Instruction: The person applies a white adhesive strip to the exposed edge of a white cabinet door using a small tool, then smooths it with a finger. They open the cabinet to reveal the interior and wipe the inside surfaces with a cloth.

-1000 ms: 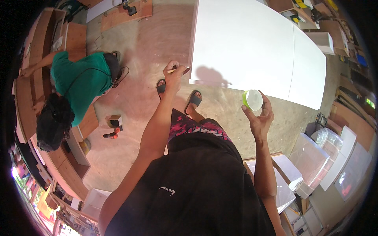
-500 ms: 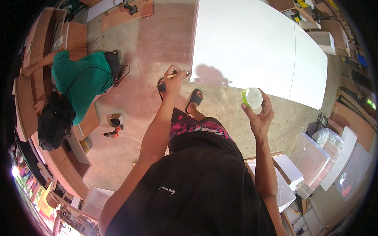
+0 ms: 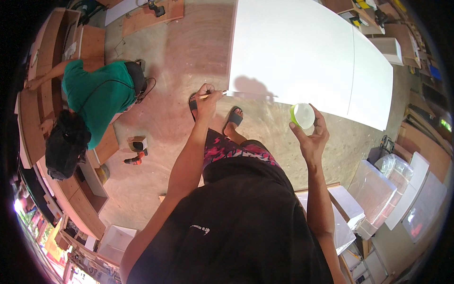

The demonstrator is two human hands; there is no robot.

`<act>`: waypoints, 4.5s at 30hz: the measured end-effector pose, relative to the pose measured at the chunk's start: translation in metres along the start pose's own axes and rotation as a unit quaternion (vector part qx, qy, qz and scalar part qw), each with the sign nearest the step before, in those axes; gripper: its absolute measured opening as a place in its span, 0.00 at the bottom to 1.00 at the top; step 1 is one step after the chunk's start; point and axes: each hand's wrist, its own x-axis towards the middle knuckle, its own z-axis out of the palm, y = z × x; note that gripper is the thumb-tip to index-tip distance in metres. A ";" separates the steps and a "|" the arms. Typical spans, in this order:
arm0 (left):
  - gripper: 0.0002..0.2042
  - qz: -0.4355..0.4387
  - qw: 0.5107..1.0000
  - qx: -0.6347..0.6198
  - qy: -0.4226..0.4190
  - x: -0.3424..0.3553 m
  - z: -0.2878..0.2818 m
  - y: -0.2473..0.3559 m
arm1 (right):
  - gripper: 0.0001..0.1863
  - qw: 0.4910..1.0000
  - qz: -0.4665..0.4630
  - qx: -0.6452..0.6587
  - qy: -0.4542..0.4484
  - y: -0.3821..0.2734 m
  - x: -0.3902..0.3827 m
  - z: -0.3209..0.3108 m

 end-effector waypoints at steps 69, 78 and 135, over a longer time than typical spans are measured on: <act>0.10 0.211 0.807 0.479 -0.272 -0.476 0.254 0.073 | 0.30 0.968 -0.164 0.120 -0.149 0.134 -0.252 -0.241; 0.09 0.216 0.757 0.563 -0.252 -0.495 0.419 -0.001 | 0.31 0.974 -0.157 0.106 -0.127 0.214 -0.196 -0.384; 0.10 0.135 0.935 0.014 0.327 -0.356 0.422 0.006 | 0.32 0.834 -0.322 0.116 -0.432 0.106 0.102 -0.285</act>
